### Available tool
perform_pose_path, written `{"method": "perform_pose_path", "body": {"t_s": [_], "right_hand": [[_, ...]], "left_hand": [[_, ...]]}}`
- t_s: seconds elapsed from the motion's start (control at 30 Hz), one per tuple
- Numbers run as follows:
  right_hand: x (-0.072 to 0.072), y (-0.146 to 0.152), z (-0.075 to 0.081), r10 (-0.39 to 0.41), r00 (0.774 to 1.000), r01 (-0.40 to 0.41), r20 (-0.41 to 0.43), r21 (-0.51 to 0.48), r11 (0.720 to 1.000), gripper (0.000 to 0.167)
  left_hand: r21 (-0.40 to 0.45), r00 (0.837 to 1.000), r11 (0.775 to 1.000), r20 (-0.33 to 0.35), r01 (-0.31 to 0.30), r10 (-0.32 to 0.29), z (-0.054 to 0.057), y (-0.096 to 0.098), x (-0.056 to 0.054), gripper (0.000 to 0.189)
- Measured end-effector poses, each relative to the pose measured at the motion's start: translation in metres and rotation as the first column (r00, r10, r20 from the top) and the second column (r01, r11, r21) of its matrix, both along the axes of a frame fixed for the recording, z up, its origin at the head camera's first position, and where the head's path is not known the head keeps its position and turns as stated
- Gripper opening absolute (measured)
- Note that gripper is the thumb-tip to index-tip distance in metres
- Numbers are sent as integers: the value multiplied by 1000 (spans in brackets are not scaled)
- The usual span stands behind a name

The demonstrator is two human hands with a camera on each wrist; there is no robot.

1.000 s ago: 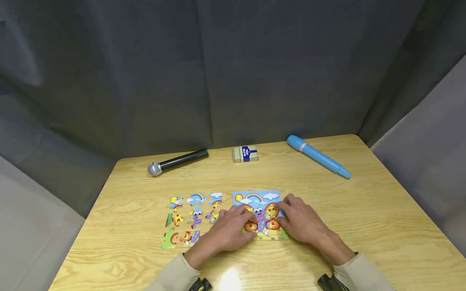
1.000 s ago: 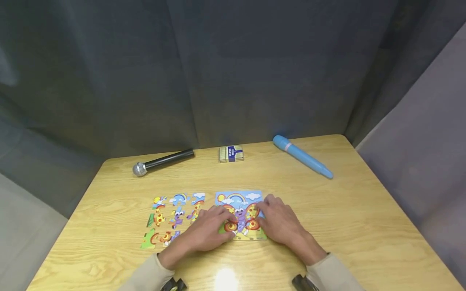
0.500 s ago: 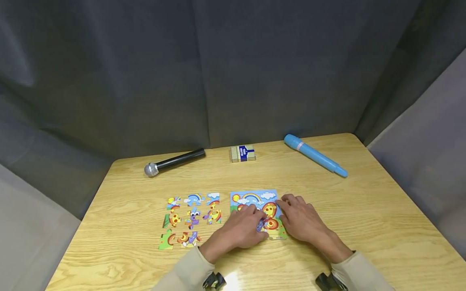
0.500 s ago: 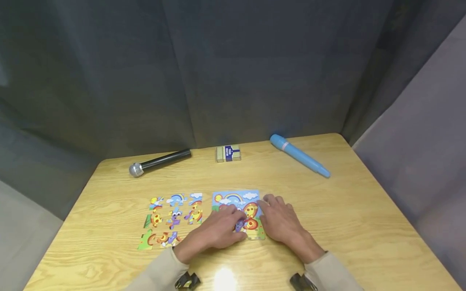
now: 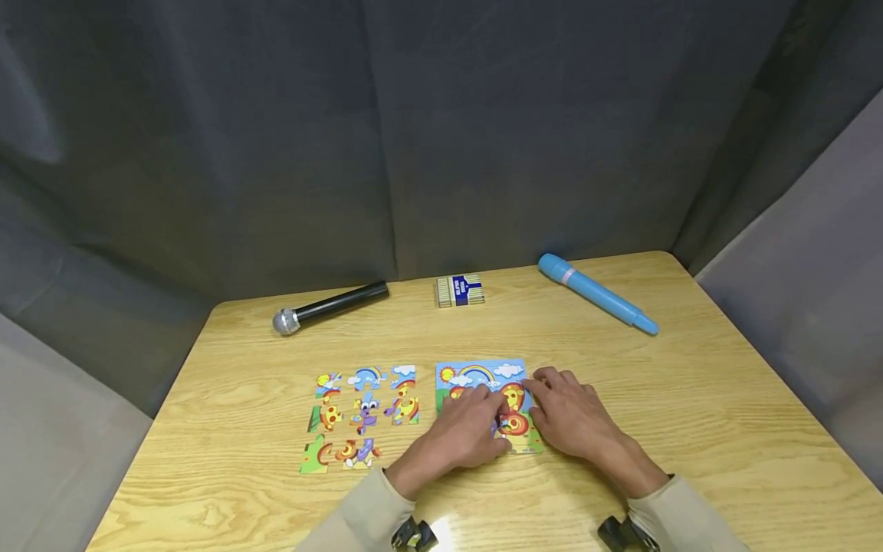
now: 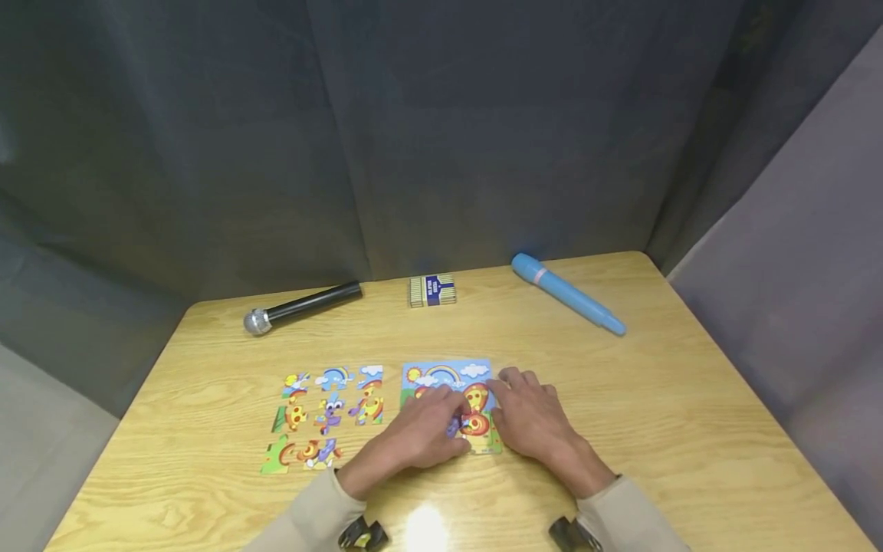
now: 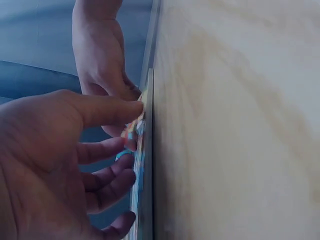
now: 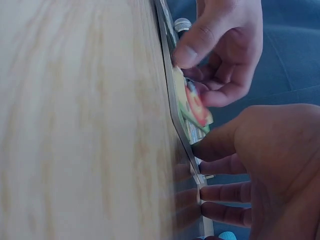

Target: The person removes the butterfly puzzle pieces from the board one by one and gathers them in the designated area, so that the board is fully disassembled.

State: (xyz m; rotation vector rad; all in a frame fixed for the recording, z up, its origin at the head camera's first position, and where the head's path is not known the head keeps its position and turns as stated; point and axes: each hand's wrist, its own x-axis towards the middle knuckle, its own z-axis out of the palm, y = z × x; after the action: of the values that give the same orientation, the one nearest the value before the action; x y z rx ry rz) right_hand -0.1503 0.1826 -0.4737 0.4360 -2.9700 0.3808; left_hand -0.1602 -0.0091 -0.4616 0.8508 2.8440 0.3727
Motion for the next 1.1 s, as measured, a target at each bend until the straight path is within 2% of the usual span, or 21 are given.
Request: {"method": "perform_pose_path", "body": {"t_s": [0.2, 0.37, 0.57, 0.83, 1.1], "right_hand": [[0, -1, -2, 1, 1000, -1, -12, 3, 1000, 35], [-1, 0, -5, 9, 1000, -9, -11, 5, 1000, 35], [-1, 0, -5, 8, 1000, -8, 3, 11, 1000, 35], [-1, -1, -6, 7, 1000, -7, 5, 22, 1000, 37], [0, -1, -6, 10, 1000, -10, -1, 29, 1000, 36]], "left_hand": [[162, 997, 986, -75, 34, -22, 0, 0, -2, 14], [251, 997, 967, -76, 43, -25, 0, -5, -2, 18], [291, 998, 956, -61, 18, 0, 2, -21, -1, 26], [310, 996, 946, 29, -92, 87, 0, -52, 1, 26], [316, 988, 937, 72, -152, 136, 1, -89, 2, 24]]}}
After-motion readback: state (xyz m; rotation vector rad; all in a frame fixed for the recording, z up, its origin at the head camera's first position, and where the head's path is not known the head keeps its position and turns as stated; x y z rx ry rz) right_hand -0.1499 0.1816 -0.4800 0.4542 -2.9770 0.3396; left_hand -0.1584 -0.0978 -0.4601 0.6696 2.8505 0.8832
